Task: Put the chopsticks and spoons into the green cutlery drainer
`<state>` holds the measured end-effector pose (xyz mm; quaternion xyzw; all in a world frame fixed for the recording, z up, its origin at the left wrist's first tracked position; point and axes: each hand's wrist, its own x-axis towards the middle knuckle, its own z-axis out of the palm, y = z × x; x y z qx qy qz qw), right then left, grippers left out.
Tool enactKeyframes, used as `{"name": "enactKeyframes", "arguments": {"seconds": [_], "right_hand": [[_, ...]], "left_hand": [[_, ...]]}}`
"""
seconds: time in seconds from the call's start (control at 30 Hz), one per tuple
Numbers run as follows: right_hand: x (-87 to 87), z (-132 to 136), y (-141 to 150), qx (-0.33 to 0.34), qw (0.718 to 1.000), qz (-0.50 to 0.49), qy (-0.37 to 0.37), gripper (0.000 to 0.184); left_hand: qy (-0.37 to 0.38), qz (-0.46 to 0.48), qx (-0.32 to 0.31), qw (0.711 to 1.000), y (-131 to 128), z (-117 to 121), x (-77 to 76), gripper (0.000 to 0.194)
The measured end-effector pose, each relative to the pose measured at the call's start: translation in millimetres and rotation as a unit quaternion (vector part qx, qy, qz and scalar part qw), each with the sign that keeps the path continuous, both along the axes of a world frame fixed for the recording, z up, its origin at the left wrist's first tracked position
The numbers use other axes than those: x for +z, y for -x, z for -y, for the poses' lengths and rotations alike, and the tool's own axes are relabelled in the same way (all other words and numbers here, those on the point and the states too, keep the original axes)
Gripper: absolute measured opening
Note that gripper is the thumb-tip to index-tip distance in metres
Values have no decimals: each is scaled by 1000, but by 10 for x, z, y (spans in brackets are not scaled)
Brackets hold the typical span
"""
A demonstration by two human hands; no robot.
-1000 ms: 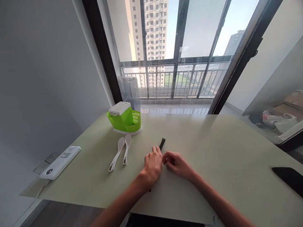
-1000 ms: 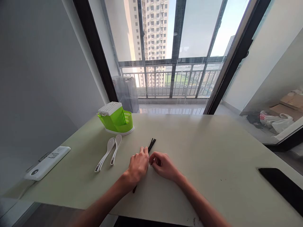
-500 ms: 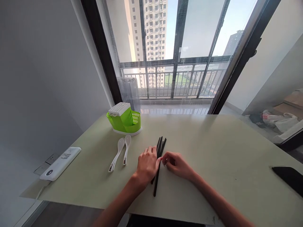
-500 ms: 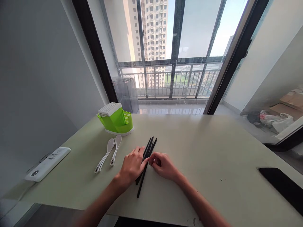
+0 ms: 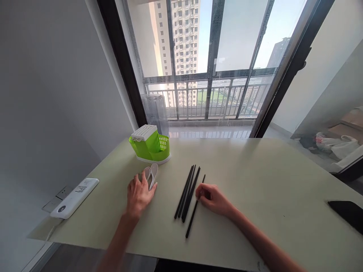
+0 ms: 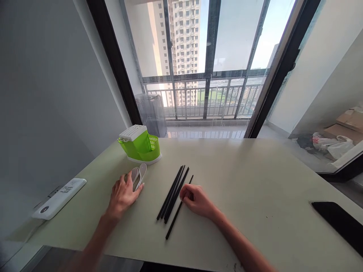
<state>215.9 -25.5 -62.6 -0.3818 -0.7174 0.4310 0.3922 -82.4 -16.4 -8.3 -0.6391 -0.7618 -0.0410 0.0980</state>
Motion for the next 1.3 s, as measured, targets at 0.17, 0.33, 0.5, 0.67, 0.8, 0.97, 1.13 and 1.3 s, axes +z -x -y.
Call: {"name": "enactKeyframes", "arguments": {"seconds": [0.17, 0.33, 0.5, 0.67, 0.8, 0.97, 1.13, 1.3], "right_hand": [[-10, 2, -15, 4, 1000, 2, 3, 20], [-18, 6, -21, 0, 1000, 5, 7, 19], [-17, 5, -21, -2, 1000, 10, 7, 20], [-28, 0, -15, -3, 1000, 9, 8, 20], [-34, -1, -12, -1, 1000, 8, 8, 20], [-27, 2, -10, -2, 1000, 5, 7, 20], [-19, -1, -7, 3, 1000, 1, 4, 19], [-22, -4, 0, 0, 1000, -8, 10, 20]], "left_hand": [[-39, 11, 3, 999, 43, 73, -69, 53], [-67, 17, 17, 997, 87, 98, -151, 45], [-42, 15, 4, 999, 63, 106, -173, 37], [-13, -6, -20, 1000, 13, 119, -188, 35], [-10, -13, -32, 999, 16, 116, -211, 35], [8, -9, -38, 999, 12, 119, -191, 33], [16, 11, -40, 999, -14, 122, -158, 33], [17, 103, -57, 993, -165, 143, -143, 34]]}}
